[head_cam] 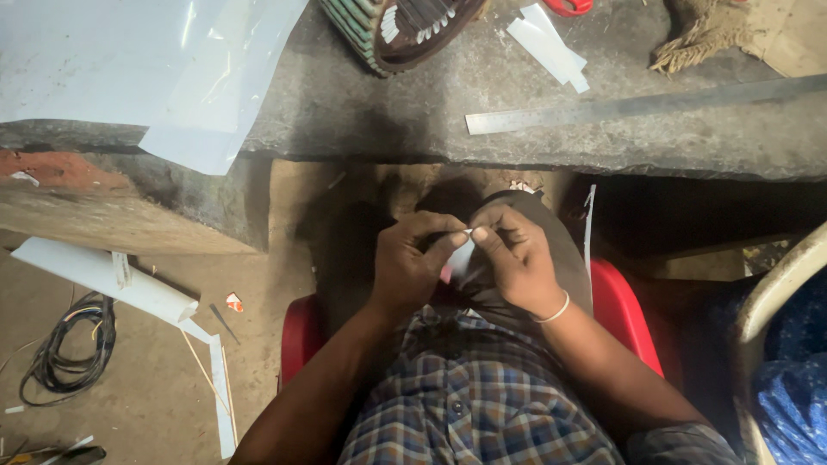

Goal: The person sits at a concrete bench and folds small white plastic strips by hand, then inserts each folded strip into the slots of a cylindrical motor armature, pressing them in place one at a time. They occasionally reach for new strips from a pile on the bench and reposition the armature between insertions.

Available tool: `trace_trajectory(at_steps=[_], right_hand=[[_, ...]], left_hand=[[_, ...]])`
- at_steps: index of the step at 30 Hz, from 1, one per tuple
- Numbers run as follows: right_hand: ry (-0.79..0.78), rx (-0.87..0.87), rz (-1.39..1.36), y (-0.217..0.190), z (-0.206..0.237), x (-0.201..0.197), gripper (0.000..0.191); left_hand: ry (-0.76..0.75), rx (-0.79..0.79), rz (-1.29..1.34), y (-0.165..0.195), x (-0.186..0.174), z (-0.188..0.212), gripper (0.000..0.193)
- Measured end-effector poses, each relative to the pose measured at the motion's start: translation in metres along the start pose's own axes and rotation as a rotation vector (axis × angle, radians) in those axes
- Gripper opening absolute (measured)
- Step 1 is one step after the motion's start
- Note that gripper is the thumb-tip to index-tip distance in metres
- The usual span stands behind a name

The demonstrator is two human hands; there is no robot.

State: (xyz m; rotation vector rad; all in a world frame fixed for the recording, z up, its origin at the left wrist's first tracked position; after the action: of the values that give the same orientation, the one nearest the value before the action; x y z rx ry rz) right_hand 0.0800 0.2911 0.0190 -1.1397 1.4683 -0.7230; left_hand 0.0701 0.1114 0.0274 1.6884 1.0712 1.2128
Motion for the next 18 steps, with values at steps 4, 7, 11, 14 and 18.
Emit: trace_trajectory(at_steps=[4, 7, 11, 14, 18], right_hand=[[-0.121, 0.092, -0.143, 0.008, -0.002, -0.003, 0.010], [-0.173, 0.162, -0.351, 0.015, -0.003, -0.003, 0.012], [-0.149, 0.168, -0.391, 0.022, -0.001, 0.000, 0.010], [-0.138, 0.222, -0.505, 0.027, 0.001, 0.003, 0.008], [-0.111, 0.302, -0.545, 0.035, 0.002, 0.005, 0.007]], left_hand=[[-0.015, -0.148, 0.146, -0.010, -0.005, -0.001, 0.008], [-0.084, -0.220, 0.249, -0.017, -0.009, -0.003, 0.008], [-0.090, -0.289, 0.369, -0.024, -0.010, -0.001, 0.007], [-0.137, -0.384, 0.456, -0.027, -0.008, 0.002, 0.005], [-0.127, -0.282, 0.377, -0.026, -0.008, 0.001, 0.003]])
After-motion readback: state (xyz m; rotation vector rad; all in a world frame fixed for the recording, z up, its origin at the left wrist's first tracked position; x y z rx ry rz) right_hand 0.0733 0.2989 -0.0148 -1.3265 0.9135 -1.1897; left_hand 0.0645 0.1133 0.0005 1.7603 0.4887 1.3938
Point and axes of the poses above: each hand's wrist, its own z-axis away from the middle knuckle, its own x-axis out of the palm, y = z × x, the point moved 2 cm from there along -z, towards the middle knuckle, and after that the axes turned 14 degrees about z, right-handed, at the moved point
